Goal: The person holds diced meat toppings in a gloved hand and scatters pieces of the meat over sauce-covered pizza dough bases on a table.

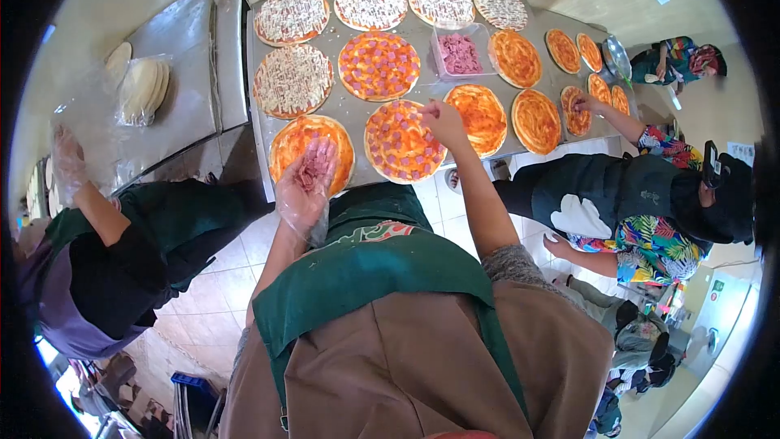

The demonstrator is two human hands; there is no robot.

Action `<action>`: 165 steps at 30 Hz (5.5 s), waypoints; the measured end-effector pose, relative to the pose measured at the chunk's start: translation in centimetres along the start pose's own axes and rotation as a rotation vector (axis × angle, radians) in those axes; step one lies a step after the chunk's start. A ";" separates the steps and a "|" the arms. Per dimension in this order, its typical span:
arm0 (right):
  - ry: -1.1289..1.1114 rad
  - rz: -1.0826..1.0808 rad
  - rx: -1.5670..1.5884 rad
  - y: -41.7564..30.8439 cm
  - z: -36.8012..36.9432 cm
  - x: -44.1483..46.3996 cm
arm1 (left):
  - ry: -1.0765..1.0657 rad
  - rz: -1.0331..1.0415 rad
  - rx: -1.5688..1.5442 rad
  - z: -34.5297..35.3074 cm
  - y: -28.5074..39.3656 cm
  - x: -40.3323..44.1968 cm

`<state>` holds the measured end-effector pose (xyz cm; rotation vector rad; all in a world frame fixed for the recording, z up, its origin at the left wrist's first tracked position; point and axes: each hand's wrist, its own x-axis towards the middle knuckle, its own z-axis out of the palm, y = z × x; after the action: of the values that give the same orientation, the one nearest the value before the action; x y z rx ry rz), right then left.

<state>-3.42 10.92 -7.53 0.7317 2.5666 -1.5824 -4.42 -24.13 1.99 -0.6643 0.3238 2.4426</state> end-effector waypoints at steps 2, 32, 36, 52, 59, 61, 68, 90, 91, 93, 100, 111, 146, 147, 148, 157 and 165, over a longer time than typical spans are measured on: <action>-0.093 0.072 0.206 1.0 -0.5 0.1 | -0.014 0.006 0.013 0.1 0.2 0.1; 0.152 -0.056 -0.503 -2.9 0.5 -2.1 | 0.001 0.008 0.013 0.2 0.8 0.7; 0.007 0.032 0.011 -1.1 -1.7 -2.6 | 0.006 0.024 0.014 0.3 1.2 0.8; 0.110 0.147 -0.696 -3.9 1.6 -4.7 | -0.043 -0.087 0.119 0.5 -0.6 1.0; -0.032 -0.400 -0.195 -14.7 5.6 -9.9 | -0.003 -0.143 0.122 1.4 -2.0 0.4; 0.005 -0.600 -0.249 -15.4 7.0 -10.8 | -0.022 -0.146 0.122 1.1 -2.2 0.5; -0.050 -0.678 -0.309 -15.2 8.1 -12.7 | -0.158 -0.198 0.113 -0.8 -2.3 1.0; -0.073 0.262 0.323 -2.8 0.1 -6.1 | 0.118 -0.206 0.043 3.6 -0.7 -0.2; -0.069 0.273 0.289 -2.9 0.5 -6.1 | 0.123 -0.210 0.043 3.8 -0.6 -0.1; -0.062 0.269 0.160 -2.9 1.0 -5.9 | 0.127 -0.215 0.048 4.0 -0.4 0.0; -0.046 0.094 -0.414 -6.3 0.9 -5.9 | 0.176 -0.225 -0.010 5.8 0.3 0.3; -0.013 0.233 -0.292 -7.9 -2.0 -4.6 | 0.169 -0.198 -0.120 6.8 1.2 0.1; 0.011 0.108 -0.318 -7.6 -0.8 -3.8 | 0.160 -0.147 -0.028 6.2 0.0 -0.2; 0.011 0.090 -0.304 -6.8 -0.6 -3.9 | 0.134 -0.152 -0.028 5.8 -0.2 -0.3; 0.007 0.078 -0.293 -5.8 -0.3 -4.0 | 0.136 -0.146 -0.020 5.6 -0.2 -0.4; 0.128 0.067 -0.384 -2.9 2.2 -4.9 | 0.084 -0.128 0.010 3.3 -0.2 -1.2; 0.254 0.111 -0.483 -1.9 1.3 -5.2 | 0.021 -0.134 -0.014 1.3 -0.3 -1.1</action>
<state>0.17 7.17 -5.15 1.0411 2.8489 -0.8256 -3.93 -23.90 3.70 -0.6955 0.2627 2.3139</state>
